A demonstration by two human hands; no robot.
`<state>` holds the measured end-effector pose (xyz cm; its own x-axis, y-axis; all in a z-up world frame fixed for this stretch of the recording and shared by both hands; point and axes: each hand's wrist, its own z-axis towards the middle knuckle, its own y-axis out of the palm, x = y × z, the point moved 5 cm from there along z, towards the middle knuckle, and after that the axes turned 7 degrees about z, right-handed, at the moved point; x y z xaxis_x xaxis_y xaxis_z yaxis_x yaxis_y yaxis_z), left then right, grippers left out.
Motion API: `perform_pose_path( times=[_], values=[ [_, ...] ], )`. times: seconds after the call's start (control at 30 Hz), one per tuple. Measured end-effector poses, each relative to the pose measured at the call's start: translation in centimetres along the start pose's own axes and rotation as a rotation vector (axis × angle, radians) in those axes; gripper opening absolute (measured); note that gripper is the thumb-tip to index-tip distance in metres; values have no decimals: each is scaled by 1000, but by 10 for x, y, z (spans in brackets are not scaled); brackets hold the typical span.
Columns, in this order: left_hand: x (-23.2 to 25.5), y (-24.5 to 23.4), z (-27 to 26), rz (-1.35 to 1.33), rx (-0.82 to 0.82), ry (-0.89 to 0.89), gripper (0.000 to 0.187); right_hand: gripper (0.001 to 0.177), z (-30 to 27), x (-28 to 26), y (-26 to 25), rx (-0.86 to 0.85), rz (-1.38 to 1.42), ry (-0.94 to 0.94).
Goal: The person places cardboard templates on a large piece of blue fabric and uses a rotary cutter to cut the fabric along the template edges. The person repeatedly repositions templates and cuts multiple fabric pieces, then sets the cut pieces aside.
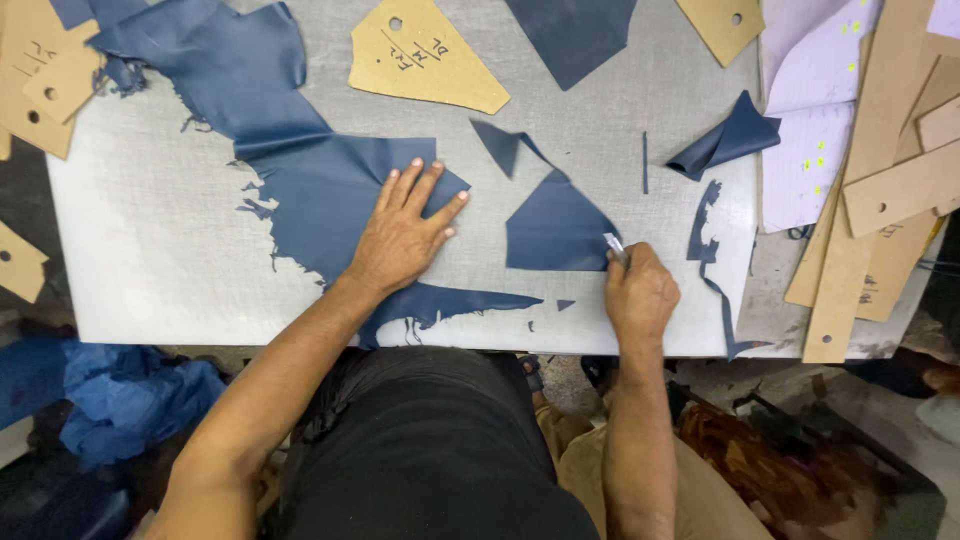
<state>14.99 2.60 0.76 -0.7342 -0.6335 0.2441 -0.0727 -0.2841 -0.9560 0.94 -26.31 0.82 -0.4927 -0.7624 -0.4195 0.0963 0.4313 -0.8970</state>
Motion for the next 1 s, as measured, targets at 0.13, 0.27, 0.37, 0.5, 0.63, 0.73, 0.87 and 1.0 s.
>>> perform_pose_path(
  times=[0.13,0.27,0.37,0.5,0.63,0.73,0.87,1.0],
  values=[
    [13,-9,24,20,-20,-74,34,27,25,9,-33,-47,16,-92],
    [44,-4,87,-109,32,-17,34,35,40,-16,-33,117,93,-177],
    [54,32,134,-159,-23,39,28,29,49,-41,-15,140,288,-339],
    [45,67,161,-93,-88,196,4,14,67,-59,15,169,80,-426],
    [-47,37,187,16,-18,21,18,13,71,-56,20,185,134,-442],
    [-133,-6,189,553,27,-228,13,18,84,-47,13,112,205,-445],
    [-147,-36,189,541,286,-257,20,48,161,-60,4,214,232,-565],
    [-93,-15,208,154,223,-258,15,40,251,-99,0,189,12,-801]
  ],
)
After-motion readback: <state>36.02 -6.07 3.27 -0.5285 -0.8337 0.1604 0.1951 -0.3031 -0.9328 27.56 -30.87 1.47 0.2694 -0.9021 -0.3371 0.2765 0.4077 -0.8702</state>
